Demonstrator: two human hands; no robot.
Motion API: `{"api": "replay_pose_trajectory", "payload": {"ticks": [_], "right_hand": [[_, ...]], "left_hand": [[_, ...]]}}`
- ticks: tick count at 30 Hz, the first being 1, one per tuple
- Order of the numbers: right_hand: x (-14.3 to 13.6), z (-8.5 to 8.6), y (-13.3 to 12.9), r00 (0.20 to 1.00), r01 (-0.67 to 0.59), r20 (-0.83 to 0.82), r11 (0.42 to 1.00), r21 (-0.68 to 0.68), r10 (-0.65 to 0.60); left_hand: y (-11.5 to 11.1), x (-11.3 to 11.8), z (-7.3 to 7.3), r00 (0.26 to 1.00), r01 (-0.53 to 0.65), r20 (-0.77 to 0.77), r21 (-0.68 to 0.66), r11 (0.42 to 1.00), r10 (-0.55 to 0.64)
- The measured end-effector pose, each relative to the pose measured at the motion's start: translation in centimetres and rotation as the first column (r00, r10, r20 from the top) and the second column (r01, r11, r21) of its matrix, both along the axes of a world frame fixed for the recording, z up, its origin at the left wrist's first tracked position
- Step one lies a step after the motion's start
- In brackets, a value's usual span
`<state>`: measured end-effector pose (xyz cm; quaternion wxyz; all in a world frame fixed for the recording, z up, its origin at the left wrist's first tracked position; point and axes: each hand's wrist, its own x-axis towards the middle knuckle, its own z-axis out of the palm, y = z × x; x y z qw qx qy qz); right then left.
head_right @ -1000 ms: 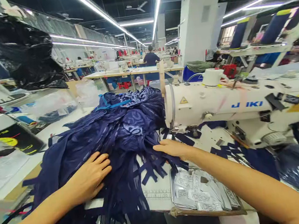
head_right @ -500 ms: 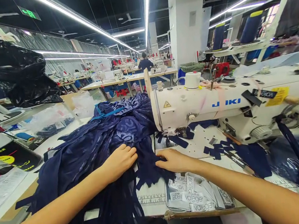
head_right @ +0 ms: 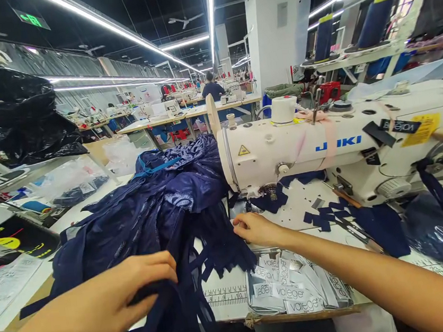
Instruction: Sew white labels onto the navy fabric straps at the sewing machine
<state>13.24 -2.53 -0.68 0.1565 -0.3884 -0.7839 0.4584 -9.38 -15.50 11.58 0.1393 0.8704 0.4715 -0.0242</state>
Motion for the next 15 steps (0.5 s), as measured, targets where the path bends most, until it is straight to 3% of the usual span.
{"api": "replay_pose_trajectory", "payload": {"ticks": [2,5,7,9,12,13,15], "right_hand": [[0.0,0.1,0.0,1.0,0.014,0.0,1.0,-0.019,-0.014],[0.2,0.3,0.1,1.0,0.015,0.022,1.0,0.022,-0.016],[0.1,0.4,0.1,0.998,0.013,0.053,0.998,0.067,-0.017],[0.0,0.6,-0.3,0.994,-0.006,0.11,0.99,0.141,-0.01],[-0.2,1.5,-2.0,0.974,-0.103,0.224,0.947,0.304,0.034],[-0.2,1.9,-2.8,0.963,-0.15,0.262,0.924,0.352,0.057],[0.2,2.9,-4.2,0.941,-0.252,0.315,0.878,0.408,0.124]], "left_hand": [[-0.8,0.5,-0.4,0.999,-0.006,-0.036,-0.026,1.0,0.005],[-0.7,0.8,0.5,0.998,-0.03,-0.057,-0.087,0.996,0.025],[0.4,1.4,1.4,1.0,-0.009,-0.03,-0.128,0.992,0.005],[2.2,2.7,1.5,1.0,0.021,0.008,-0.071,0.997,-0.021],[5.8,5.0,-0.7,0.996,0.061,-0.069,0.21,0.976,-0.047],[7.0,5.6,-1.8,0.986,0.11,-0.154,0.305,0.946,-0.065],[9.1,6.5,-4.1,0.934,0.273,-0.324,0.368,0.889,-0.153]]}}
